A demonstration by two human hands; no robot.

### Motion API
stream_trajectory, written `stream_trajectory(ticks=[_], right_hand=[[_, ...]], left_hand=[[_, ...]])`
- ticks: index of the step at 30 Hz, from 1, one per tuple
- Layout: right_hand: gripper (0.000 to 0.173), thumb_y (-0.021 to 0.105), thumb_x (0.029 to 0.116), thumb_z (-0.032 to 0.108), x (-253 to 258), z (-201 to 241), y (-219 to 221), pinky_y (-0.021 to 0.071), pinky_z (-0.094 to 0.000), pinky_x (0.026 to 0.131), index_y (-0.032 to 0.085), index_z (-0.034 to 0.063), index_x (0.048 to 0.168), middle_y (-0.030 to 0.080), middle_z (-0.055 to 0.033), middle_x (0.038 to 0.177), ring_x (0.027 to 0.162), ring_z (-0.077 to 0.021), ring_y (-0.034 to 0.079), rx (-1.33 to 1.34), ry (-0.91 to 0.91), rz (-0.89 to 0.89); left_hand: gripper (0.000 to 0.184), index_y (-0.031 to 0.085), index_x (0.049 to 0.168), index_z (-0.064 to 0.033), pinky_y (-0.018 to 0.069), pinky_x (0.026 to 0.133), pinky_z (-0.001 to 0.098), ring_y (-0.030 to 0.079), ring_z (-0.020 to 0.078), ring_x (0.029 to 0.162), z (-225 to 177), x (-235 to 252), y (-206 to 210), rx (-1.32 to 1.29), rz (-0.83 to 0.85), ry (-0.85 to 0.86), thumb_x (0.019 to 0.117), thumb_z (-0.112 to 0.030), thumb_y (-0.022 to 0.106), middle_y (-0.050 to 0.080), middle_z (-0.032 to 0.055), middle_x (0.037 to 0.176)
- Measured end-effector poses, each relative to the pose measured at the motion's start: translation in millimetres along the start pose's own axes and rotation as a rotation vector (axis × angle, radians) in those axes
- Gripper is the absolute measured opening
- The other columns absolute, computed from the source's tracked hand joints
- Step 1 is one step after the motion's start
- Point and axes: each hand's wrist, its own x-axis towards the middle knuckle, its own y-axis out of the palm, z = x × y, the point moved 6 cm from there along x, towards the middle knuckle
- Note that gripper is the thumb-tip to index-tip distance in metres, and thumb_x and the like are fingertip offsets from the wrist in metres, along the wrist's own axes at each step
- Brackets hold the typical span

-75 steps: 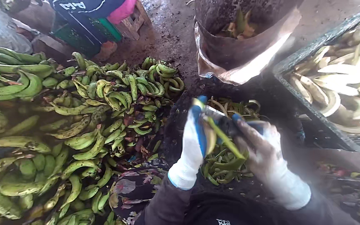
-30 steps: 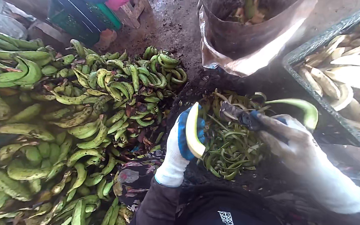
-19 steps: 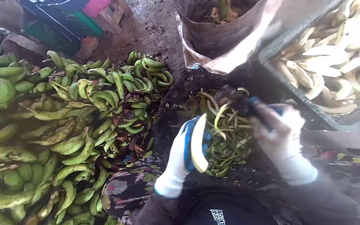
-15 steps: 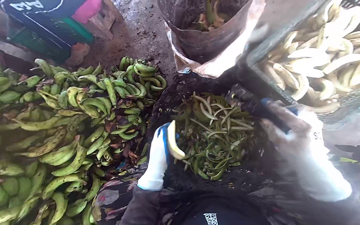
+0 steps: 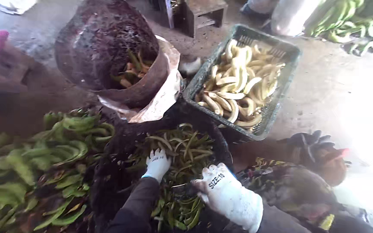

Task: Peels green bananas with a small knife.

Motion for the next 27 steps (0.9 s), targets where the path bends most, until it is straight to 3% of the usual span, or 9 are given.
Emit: stream_trajectory(ticks=[2,6,10,12,16,18,20,24,27], right_hand=[[0.042,0.054,0.1042,0.035,1.5,2.5,-0.2,0.039,-0.0647,0.105,0.059,0.0234,0.144,0.06,-0.0257,0.134,0.128,-0.0454,0.054,0.003,-0.004,0.045],[0.041,0.055,0.1035,0.035,6.1,4.3,0.1,0.0396,-0.0647,0.104,0.06,0.0224,0.142,0.06,-0.0254,0.133,0.127,-0.0454,0.054,-0.01,-0.005,0.043],[0.044,0.053,0.1046,0.037,5.4,6.2,-2.1,0.0386,-0.0654,0.106,0.058,0.0241,0.146,0.059,-0.0247,0.137,0.129,-0.0453,0.053,-0.022,0.018,0.031],[0.044,0.053,0.1038,0.038,0.8,3.9,-6.3,0.041,-0.0652,0.102,0.059,0.0245,0.145,0.061,-0.0241,0.133,0.125,-0.0451,0.056,-0.019,0.003,-0.066],[0.04,0.06,0.0991,0.035,-12.3,-0.1,-13.3,0.0498,-0.063,0.091,0.068,0.0224,0.137,0.07,-0.0192,0.115,0.109,-0.041,0.066,0.1,-0.152,-0.458],[0.039,0.056,0.1016,0.032,-15.6,3.0,-15.0,0.0521,-0.0569,0.094,0.068,0.0199,0.136,0.073,-0.0128,0.115,0.108,-0.0319,0.069,0.262,-0.215,-0.528],[0.041,0.046,0.1064,0.037,-17.2,10.4,-13.8,0.0548,-0.0472,0.096,0.066,0.021,0.139,0.073,-0.0054,0.118,0.106,-0.0199,0.07,0.435,-0.217,-0.498],[0.046,0.052,0.1028,0.045,-20.0,38.2,1.3,0.0579,-0.034,0.087,0.066,0.0171,0.135,0.073,-0.0008,0.113,0.097,-0.0079,0.069,0.708,-0.237,-0.45],[0.04,0.058,0.0995,0.04,-21.9,62.1,23.1,0.0566,-0.0296,0.08,0.069,0.0107,0.123,0.072,-0.001,0.101,0.087,-0.006,0.067,0.836,-0.234,-0.397]], left_hand=[[0.063,0.047,0.151,-0.0102,0.0132,0.118,0.0727,0.018,0.046,0.153,12.6,10.4,23.4,0.206,0.026,0.014,0.0927,-0.022,0.068,0.033,0.018,0.163],[0.049,0.061,0.139,-0.0126,0.0124,0.119,0.0728,0.029,0.0467,0.149,18.5,23.1,24.6,0.359,-0.108,0.123,0.0902,-0.009,0.069,0.05,0.0175,0.151],[0.062,0.057,0.142,-0.0108,0.0075,0.12,0.0716,0.03,0.0453,0.149,25.0,-1.3,17.5,0.19,-0.055,0.132,0.0878,-0.035,0.075,0.052,0.019,0.149],[0.071,0.05,0.148,-0.0081,0.013,0.122,0.0642,0.033,0.0398,0.148,36.2,-20.7,16.1,-0.094,-0.123,0.102,0.0913,-0.046,0.069,0.05,0.0188,0.151],[0.057,0.033,0.157,-0.0062,0.0429,0.113,0.0374,0.051,0.0177,0.136,51.6,-103.2,-15.9,-1.108,-0.281,-0.016,0.1074,-0.031,0.044,0.05,0.014,0.151],[0.042,0.042,0.145,-0.0033,0.0543,0.096,0.0344,0.064,0.0171,0.112,56.5,-131.6,-28.1,-1.658,-0.421,0.058,0.1126,-0.023,0.025,0.063,0.012,0.126],[0.042,0.05,0.128,-0.0085,0.0589,0.085,0.0428,0.069,0.0245,0.1,63.0,-143.0,-36.1,-2.124,-0.464,0.293,0.1105,-0.033,0.02,0.069,0.0111,0.109],[0.049,0.064,0.124,-0.0183,0.0597,0.08,0.0505,0.071,0.0255,0.089,77.6,-163.1,-58.5,-2.4,-0.605,0.549,0.0995,-0.058,0.047,0.071,0.0057,0.098],[0.063,0.061,0.125,-0.02,0.0609,0.065,0.0388,0.068,0.0155,0.069,78.1,-189.2,-76.4,-2.316,-0.794,0.467,0.0997,-0.069,0.03,0.068,-0.0011,0.08]])
